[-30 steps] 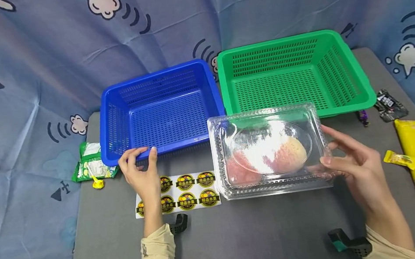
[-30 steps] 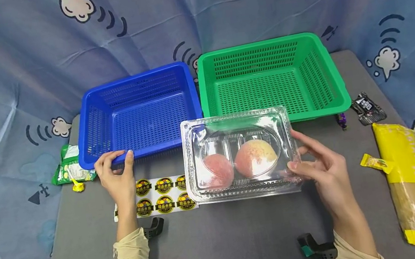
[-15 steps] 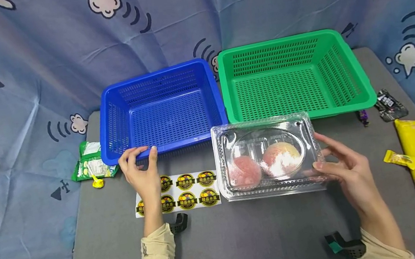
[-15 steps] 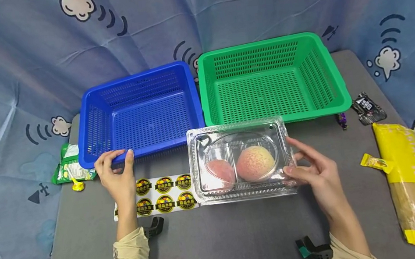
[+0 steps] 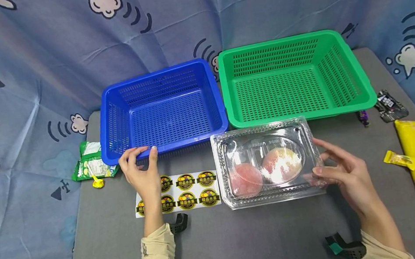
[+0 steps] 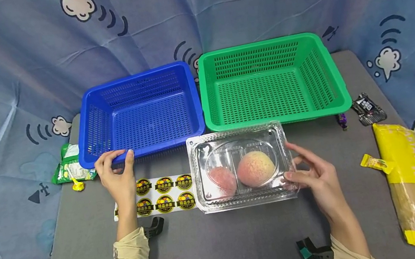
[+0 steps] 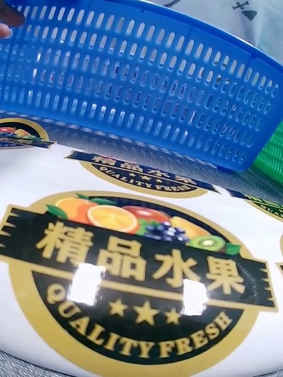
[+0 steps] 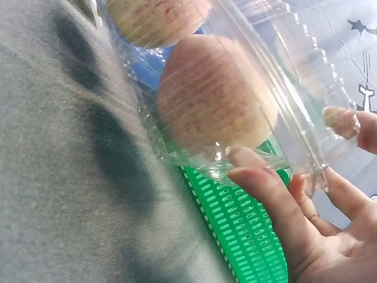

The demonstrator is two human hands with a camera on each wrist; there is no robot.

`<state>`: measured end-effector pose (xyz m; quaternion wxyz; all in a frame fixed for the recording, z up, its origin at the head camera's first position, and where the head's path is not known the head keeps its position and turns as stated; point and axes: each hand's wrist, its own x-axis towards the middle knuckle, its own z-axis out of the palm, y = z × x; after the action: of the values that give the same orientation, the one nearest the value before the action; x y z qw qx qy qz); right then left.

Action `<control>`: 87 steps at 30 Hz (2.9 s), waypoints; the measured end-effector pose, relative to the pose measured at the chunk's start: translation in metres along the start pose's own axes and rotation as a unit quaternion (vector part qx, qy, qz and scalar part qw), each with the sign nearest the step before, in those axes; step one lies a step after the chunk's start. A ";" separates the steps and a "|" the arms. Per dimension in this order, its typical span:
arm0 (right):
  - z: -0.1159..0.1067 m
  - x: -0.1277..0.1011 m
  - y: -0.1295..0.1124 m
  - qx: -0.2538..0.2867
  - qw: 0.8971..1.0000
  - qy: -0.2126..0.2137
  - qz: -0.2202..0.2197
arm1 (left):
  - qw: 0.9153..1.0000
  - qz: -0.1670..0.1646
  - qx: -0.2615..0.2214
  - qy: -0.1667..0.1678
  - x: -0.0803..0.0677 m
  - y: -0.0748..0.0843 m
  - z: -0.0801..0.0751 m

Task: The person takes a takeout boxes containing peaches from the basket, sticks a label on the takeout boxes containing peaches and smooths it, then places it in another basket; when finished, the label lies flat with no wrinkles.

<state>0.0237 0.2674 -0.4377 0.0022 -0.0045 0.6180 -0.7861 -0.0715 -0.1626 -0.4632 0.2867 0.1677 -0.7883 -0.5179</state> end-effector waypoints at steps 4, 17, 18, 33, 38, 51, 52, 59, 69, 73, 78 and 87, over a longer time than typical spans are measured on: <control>-0.001 -0.003 0.002 0.003 1.000 -0.005 0.003 | 1.000 0.000 0.001 0.001 0.000 0.000 0.000; -0.007 -0.009 0.012 -0.047 0.998 0.019 0.033 | 1.000 0.001 0.000 0.001 0.000 0.000 -0.001; -0.008 -0.009 0.013 -0.050 0.998 0.021 0.035 | 1.000 0.001 0.000 0.001 0.000 0.001 -0.001; -0.015 -0.010 0.017 -0.118 0.991 0.003 0.066 | 1.000 0.004 0.002 0.003 0.000 -0.002 0.000; -0.016 -0.012 0.018 -0.190 0.980 -0.002 0.065 | 1.000 0.001 0.007 -0.001 0.000 -0.001 -0.001; 0.009 -0.007 0.005 -0.392 0.915 0.092 -0.042 | 0.999 -0.011 0.020 -0.047 0.002 0.007 -0.010; 0.012 -0.006 0.004 -0.392 0.913 0.095 -0.060 | 0.998 -0.011 0.020 -0.053 0.002 0.007 -0.010; 0.040 -0.001 0.002 -0.378 0.908 0.092 -0.155 | 0.997 -0.009 0.025 -0.075 0.000 0.005 -0.014; 0.082 0.003 0.004 -0.342 0.920 0.038 -0.185 | 0.999 0.017 0.030 -0.039 -0.007 0.006 -0.025; 0.094 0.004 0.007 -0.314 0.928 0.014 -0.199 | 0.999 0.040 0.035 -0.010 -0.011 0.004 -0.033; 0.102 0.004 0.008 -0.303 0.929 0.008 -0.211 | 0.994 0.054 0.087 -0.038 -0.014 0.000 -0.048; 0.105 0.000 0.013 -0.300 0.935 -0.025 -0.186 | 0.955 -0.057 0.239 -0.163 -0.016 -0.013 -0.076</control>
<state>0.0245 0.1619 -0.4258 -0.1299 -0.1395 0.8129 -0.5504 -0.0122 -0.2131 -0.4565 0.0758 0.1892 -0.9144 -0.3499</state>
